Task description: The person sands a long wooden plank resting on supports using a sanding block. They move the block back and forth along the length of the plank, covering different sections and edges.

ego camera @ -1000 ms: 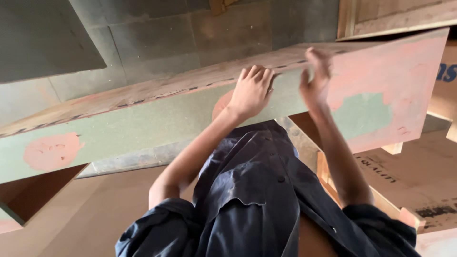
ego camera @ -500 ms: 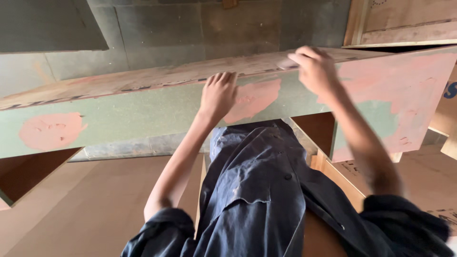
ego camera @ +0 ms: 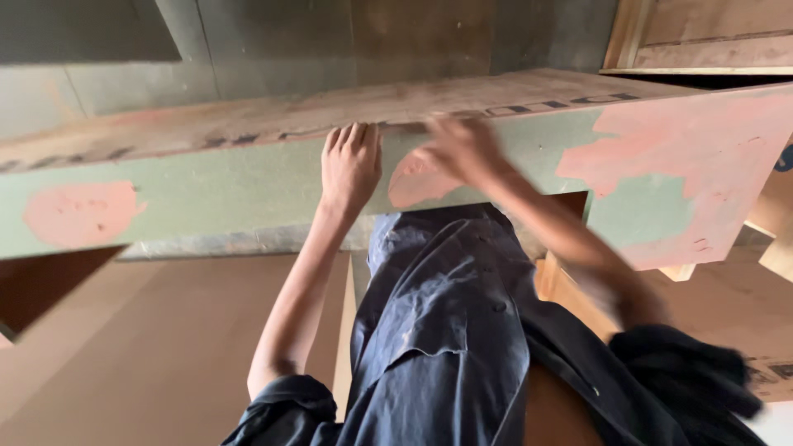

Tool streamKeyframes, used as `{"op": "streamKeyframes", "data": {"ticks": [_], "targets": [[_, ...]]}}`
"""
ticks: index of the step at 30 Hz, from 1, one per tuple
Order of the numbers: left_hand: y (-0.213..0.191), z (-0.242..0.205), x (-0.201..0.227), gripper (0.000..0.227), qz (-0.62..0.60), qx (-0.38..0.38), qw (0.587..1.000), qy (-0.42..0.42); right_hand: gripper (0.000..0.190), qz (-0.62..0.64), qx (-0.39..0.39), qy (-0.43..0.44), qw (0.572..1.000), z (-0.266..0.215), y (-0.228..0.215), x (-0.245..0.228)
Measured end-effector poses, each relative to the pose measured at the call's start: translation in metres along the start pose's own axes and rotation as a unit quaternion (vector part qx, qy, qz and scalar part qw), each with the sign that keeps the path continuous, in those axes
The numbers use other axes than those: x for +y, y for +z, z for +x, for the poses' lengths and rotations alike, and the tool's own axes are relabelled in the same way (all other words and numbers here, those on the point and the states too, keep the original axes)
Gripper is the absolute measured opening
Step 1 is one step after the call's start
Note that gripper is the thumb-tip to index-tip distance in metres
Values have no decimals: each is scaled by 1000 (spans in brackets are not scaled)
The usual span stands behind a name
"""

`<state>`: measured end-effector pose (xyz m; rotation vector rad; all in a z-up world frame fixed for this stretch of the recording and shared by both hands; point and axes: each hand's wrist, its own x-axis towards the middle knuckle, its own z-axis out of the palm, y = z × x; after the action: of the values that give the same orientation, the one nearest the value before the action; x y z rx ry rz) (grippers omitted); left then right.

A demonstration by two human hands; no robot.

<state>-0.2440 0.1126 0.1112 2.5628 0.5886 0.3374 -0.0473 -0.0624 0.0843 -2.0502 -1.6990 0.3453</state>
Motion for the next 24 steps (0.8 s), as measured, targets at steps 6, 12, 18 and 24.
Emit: {"op": "streamKeyframes", "data": {"ticks": [6, 12, 18, 24], "targets": [[1, -4, 5, 22, -27, 14, 1000, 2, 50, -152, -51, 113, 981, -73, -111, 65], [2, 3, 15, 33, -78, 21, 996, -47, 71, -91, -69, 95, 989, -6, 54, -32], [18, 14, 45, 39, -64, 9, 998, 14, 53, -140, -6, 39, 989, -58, -68, 48], [37, 26, 76, 41, -92, 0, 995, -27, 65, -130, 36, 182, 974, -78, -81, 79]]}}
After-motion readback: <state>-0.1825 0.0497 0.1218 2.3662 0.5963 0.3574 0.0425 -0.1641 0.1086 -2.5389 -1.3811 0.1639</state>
